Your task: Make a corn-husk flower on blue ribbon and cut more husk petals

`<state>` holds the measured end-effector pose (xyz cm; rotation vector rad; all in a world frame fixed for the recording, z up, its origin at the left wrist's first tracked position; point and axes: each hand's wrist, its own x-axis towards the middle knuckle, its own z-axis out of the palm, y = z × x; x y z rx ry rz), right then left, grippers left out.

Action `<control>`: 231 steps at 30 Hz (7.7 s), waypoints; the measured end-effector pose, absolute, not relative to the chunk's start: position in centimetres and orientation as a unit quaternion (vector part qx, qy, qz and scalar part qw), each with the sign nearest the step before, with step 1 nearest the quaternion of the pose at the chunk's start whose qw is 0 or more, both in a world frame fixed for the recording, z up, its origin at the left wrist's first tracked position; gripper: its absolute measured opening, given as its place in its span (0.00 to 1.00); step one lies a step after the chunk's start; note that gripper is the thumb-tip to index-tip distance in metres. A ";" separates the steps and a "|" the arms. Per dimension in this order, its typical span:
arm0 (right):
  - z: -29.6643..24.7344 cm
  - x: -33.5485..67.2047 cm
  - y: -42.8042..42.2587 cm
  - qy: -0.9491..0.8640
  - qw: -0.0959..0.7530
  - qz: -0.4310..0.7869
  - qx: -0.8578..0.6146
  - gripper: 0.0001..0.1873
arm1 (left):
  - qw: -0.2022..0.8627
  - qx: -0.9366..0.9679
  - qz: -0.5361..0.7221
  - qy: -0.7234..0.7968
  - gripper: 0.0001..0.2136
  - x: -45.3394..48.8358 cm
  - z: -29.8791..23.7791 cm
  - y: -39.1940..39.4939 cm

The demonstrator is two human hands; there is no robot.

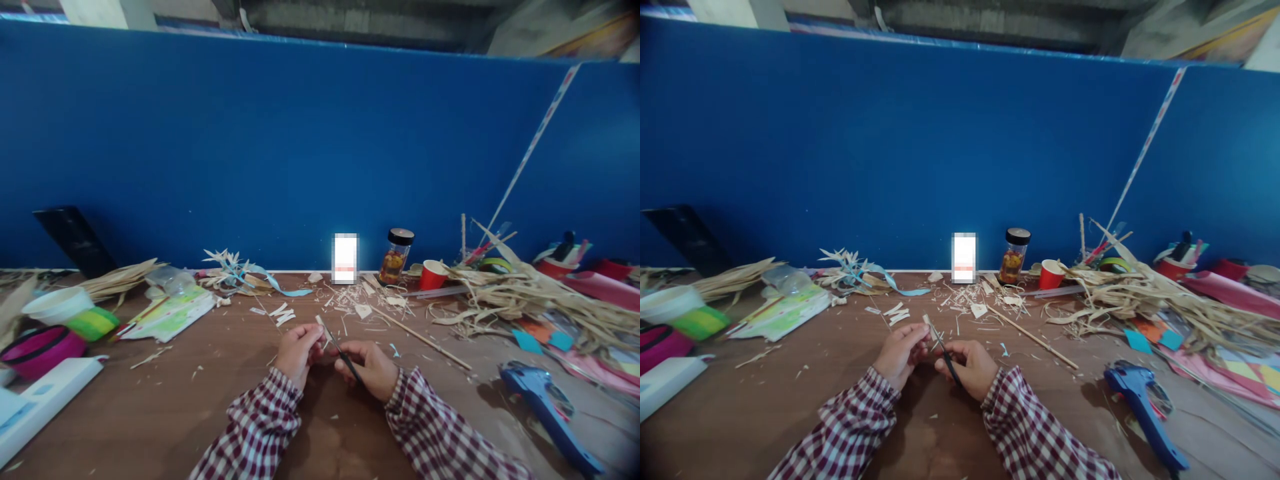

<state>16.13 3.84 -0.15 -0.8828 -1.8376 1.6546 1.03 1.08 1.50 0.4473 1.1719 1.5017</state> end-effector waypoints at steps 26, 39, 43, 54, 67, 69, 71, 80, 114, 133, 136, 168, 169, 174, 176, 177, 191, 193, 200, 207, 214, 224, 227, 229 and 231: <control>-0.6 16.5 5.4 -0.621 0.329 0.624 -0.341 0.23 | 0.556 0.206 0.627 0.505 0.08 1.2 1.4 0.8; -1.0 16.1 5.0 -0.617 0.356 0.621 -0.328 0.20 | 0.129 0.500 0.427 0.742 0.11 -9.5 1.4 -2.7; -1.2 16.1 5.1 -0.631 0.349 0.607 -0.334 0.20 | 0.090 0.491 0.355 0.790 0.10 -13.9 1.6 -2.1; -0.6 16.1 4.8 -0.629 0.346 0.612 -0.331 0.20 | 0.077 0.530 0.258 0.804 0.13 -15.7 1.7 -1.4; -0.7 16.1 4.8 -0.624 0.336 0.624 -0.329 0.19 | -0.017 0.640 0.138 0.755 0.14 -15.0 1.3 -0.8; -0.7 16.1 4.8 -0.626 0.335 0.622 -0.329 0.19 | -0.037 0.633 0.141 0.760 0.15 -15.0 1.8 -0.2; -0.7 16.1 4.8 -0.624 0.332 0.626 -0.330 0.20 | -0.059 0.626 0.150 0.763 0.15 -14.5 2.3 0.2; -0.8 16.1 4.9 -0.644 0.327 0.603 -0.337 0.20 | -0.055 0.675 0.129 0.724 0.08 -8.5 3.8 3.4; -0.6 16.0 4.8 -0.627 0.340 0.620 -0.328 0.19 | -0.041 0.672 0.284 0.683 0.09 -3.4 3.4 2.8; -0.8 15.9 4.9 -0.619 0.338 0.629 -0.327 0.18 | 0.178 0.489 0.435 0.735 0.01 -5.4 3.6 6.3; -0.9 16.0 4.9 -0.615 0.340 0.633 -0.325 0.18 | 0.269 0.434 0.473 0.718 0.03 -5.7 3.6 7.0; -0.3 16.1 5.0 -0.606 0.351 0.639 -0.319 0.17 | 0.395 0.354 0.615 0.583 0.08 0.1 3.6 2.1; -0.1 16.2 5.0 -0.605 0.351 0.638 -0.322 0.18 | 0.412 0.352 0.615 0.573 0.08 1.0 2.9 1.6; 0.2 16.2 4.9 -0.605 0.357 0.635 -0.321 0.19 | 0.483 0.295 0.633 0.528 0.10 3.2 0.6 1.0; -0.1 16.2 5.0 -0.605 0.360 0.632 -0.323 0.18 | 0.504 0.263 0.646 0.510 0.09 2.9 0.4 1.2; -0.2 16.1 5.0 -0.605 0.360 0.632 -0.324 0.18 | 0.513 0.248 0.652 0.501 0.09 2.6 0.3 1.3; -0.9 16.0 5.5 -0.550 0.405 0.679 -0.268 0.26 | 0.610 0.191 0.625 0.448 0.05 1.9 0.0 0.6; -1.2 16.0 5.4 -0.562 0.399 0.679 -0.253 0.26 | 0.615 0.196 0.612 0.457 0.05 2.2 0.0 0.6; -1.4 15.9 5.3 -0.564 0.389 0.683 -0.255 0.22 | 0.638 0.207 0.600 0.436 0.07 2.4 -0.5 0.6; -0.8 16.5 5.7 -0.553 0.358 0.710 -0.249 0.32 | 0.668 0.289 0.542 0.419 0.12 2.4 -0.4 0.2; -1.4 16.8 6.1 -0.572 0.328 0.716 -0.228 0.35 | 0.675 0.301 0.528 0.418 0.12 2.3 -0.1 -0.1; -1.2 16.5 6.0 -0.557 0.379 0.703 -0.227 0.29 | 0.620 0.285 0.567 0.461 0.13 2.4 0.0 0.0; -0.8 16.4 5.9 -0.535 0.413 0.690 -0.260 0.29 | 0.561 0.333 0.561 0.510 0.14 2.7 -0.3 0.2; -0.6 16.4 5.8 -0.526 0.424 0.684 -0.276 0.29 | 0.549 0.361 0.544 0.522 0.14 2.8 -0.5 0.2; -0.5 16.5 5.8 -0.526 0.429 0.676 -0.287 0.29 | 0.553 0.374 0.528 0.524 0.14 2.8 -0.5 0.2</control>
